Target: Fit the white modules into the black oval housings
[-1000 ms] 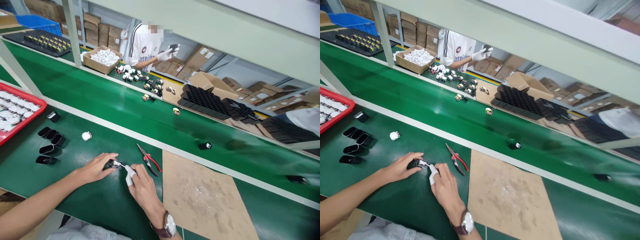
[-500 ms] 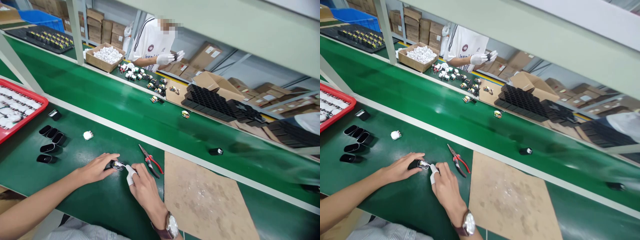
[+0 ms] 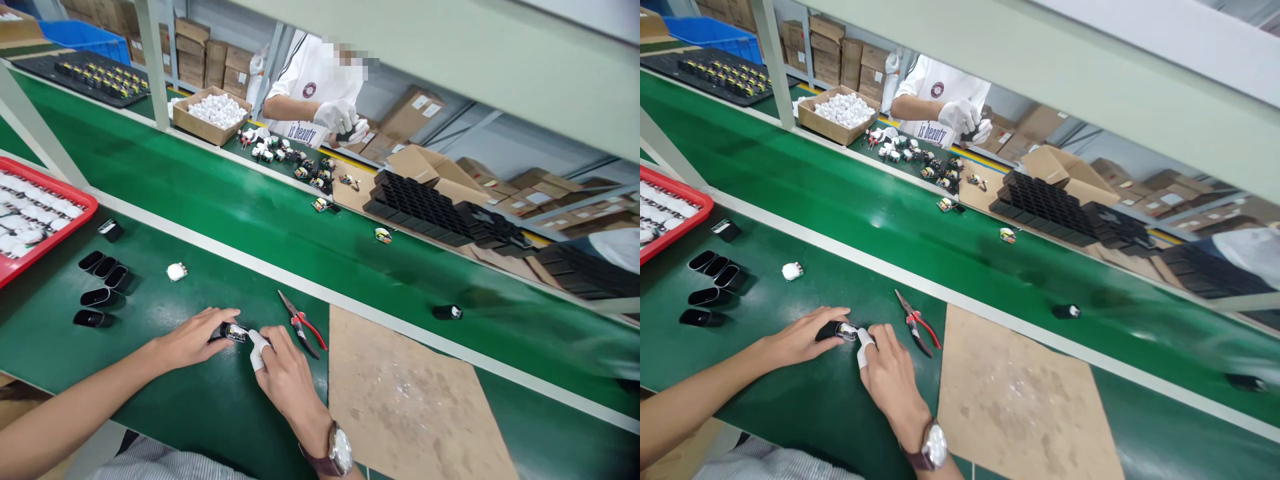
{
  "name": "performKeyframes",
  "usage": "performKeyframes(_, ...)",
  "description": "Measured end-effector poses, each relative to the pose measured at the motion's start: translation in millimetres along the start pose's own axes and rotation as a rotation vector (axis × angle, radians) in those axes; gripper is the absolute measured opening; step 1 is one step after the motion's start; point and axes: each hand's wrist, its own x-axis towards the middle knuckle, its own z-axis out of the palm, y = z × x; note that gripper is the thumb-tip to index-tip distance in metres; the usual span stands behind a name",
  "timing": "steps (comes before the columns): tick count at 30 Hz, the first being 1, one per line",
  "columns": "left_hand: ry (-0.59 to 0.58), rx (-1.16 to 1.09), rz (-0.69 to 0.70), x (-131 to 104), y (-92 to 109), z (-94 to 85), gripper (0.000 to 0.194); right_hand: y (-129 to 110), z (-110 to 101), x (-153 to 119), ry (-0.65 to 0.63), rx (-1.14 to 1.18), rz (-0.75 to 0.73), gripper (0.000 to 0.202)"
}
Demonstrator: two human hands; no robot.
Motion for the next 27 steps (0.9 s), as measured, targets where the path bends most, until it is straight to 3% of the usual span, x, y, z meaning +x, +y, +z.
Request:
performKeyframes(9, 0.034, 0.033, 0.051, -0.3, -1.0, 0.7, 0.056, -2.9, -16.4, 7.4, -0.045, -0.060, -0.052, 0.024)
performKeyframes(15, 0.067, 0.055, 0.259, 3.3, -1.2, -0.5, 0.032, -0.9, -31.0, 8.0, -0.118, -0.126, -0.066, 0.025)
performKeyframes(21, 0.121, 0.120, 0.378, 5.3, -1.0, -0.6, 0.027, 35.2, -6.0, -31.7, 0.011, -0.076, 0.163, 0.022)
performKeyframes(24, 0.105, 0.120, 0.310, 3.0, -1.9, 1.6, 0.025, 42.0, 8.6, -42.7, -0.005, -0.070, 0.191, 0.028)
performKeyframes(27, 0.111, 0.060, 0.199, -0.1, -3.5, 2.9, 0.030, 32.3, 8.7, -33.7, 0.009, 0.009, 0.183, 0.031)
